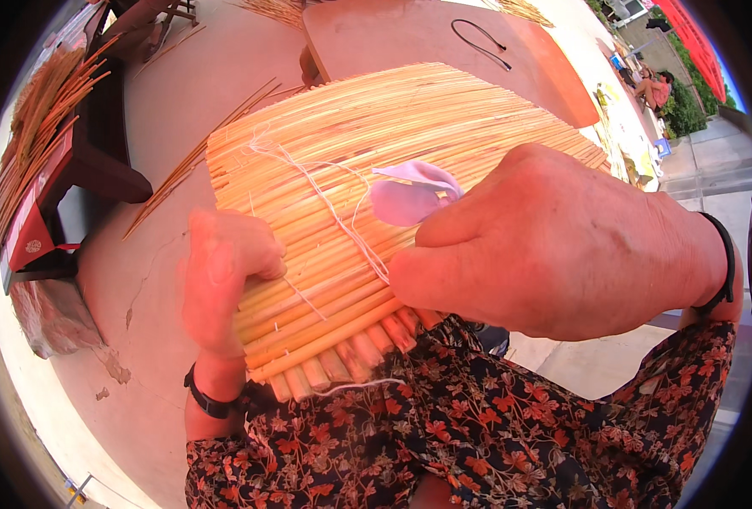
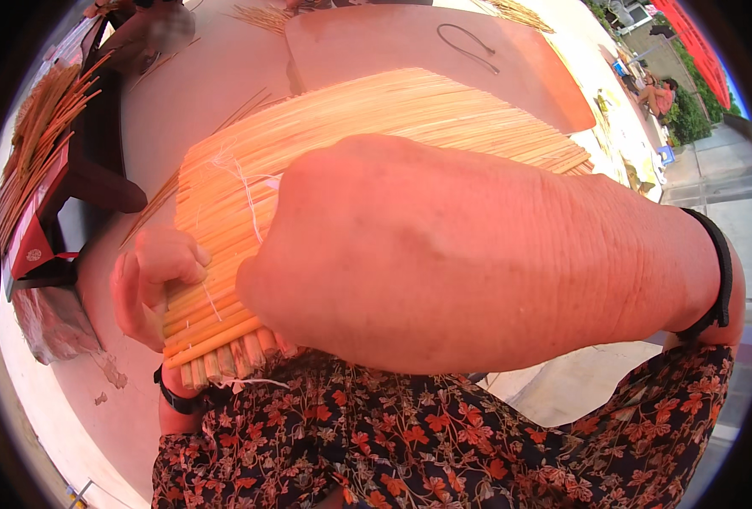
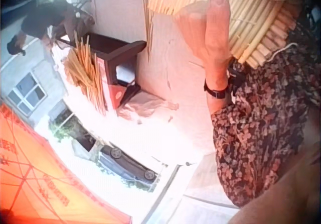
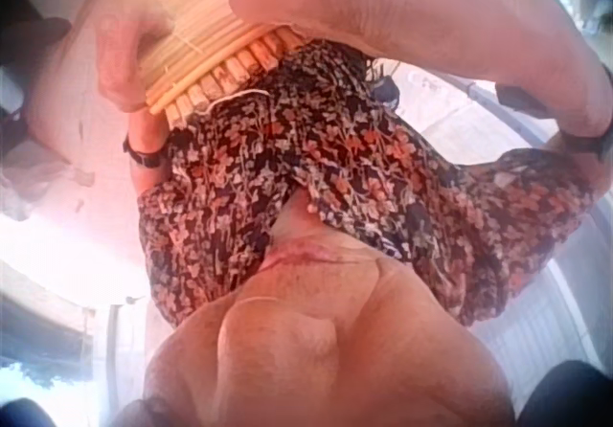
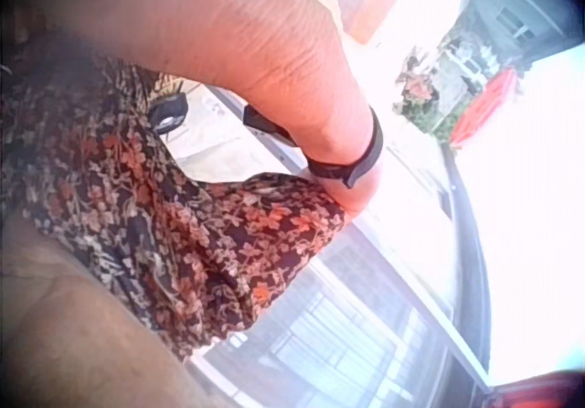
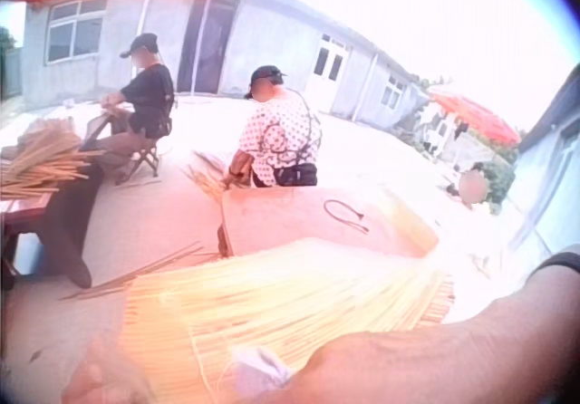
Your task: The person weaves a bamboo mat by hand, threading white string through pre-drilled holes in the bamboo slats. They repeatedly rotate the mat to access different edges and pull the string tight to secure the slats together.
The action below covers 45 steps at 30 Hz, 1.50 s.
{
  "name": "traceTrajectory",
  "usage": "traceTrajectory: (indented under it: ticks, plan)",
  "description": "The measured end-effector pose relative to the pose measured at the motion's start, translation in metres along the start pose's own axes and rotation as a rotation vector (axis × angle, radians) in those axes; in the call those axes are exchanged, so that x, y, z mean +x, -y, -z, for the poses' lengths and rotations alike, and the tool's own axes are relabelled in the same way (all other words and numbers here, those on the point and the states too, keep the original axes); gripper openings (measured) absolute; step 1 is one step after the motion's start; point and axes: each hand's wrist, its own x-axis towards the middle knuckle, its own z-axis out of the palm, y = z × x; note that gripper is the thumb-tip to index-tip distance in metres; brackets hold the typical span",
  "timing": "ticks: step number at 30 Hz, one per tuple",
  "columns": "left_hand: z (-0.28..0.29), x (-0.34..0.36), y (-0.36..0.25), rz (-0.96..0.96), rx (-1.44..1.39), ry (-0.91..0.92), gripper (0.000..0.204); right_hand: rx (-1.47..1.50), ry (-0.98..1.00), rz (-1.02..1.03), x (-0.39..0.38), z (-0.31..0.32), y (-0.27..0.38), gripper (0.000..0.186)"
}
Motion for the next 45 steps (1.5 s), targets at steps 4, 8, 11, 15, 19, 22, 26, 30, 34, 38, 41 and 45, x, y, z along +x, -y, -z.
traceTrajectory:
  ticks: [4,8,11,15,19,22,26,30,34,38,41,45]
  plan:
    - [0.010,-0.019,-0.002,-0.041,0.088,0.093,0.018,-0.045,0.153,0.124,0.026,-0.003,-0.012,0.012]
    - [-0.002,0.003,0.016,-0.148,-0.140,0.362,0.027,0.018,0.228,0.115,0.021,-0.011,-0.015,0.011]
    - [-0.007,0.008,-0.001,-0.026,-0.108,0.418,0.028,-0.016,0.151,0.098,0.009,-0.006,-0.022,0.011]
    - [0.007,-0.017,-0.004,-0.030,0.063,0.495,0.023,0.000,-0.072,0.181,0.005,-0.003,-0.069,0.012]
    - [0.000,-0.025,0.016,-0.175,-0.065,0.537,0.035,-0.183,0.096,-0.154,0.006,0.022,-0.047,0.010]
    - [-0.006,-0.012,0.029,-0.256,-0.160,0.568,0.045,0.020,0.051,-0.150,-0.006,-0.003,-0.038,0.006]
    - [0.002,-0.015,0.036,-0.214,-0.154,0.553,0.032,0.299,0.019,0.018,-0.005,-0.052,-0.054,0.010]
    - [-0.001,-0.015,0.044,-0.277,-0.202,0.483,0.038,0.386,0.013,0.012,-0.011,-0.072,-0.052,0.019]
    - [0.001,-0.020,0.039,-0.289,-0.135,0.439,0.049,0.433,-0.007,-0.004,-0.015,-0.079,-0.049,0.026]
    - [0.000,-0.019,0.040,-0.289,-0.158,0.436,0.054,0.428,-0.044,0.011,-0.014,-0.081,-0.047,0.026]
    - [0.000,-0.018,0.039,-0.277,-0.168,0.423,0.051,0.415,-0.036,-0.008,-0.013,-0.081,-0.045,0.025]
    - [0.001,-0.020,0.035,-0.215,-0.155,0.409,0.050,0.416,-0.022,-0.016,-0.012,-0.079,-0.044,0.025]
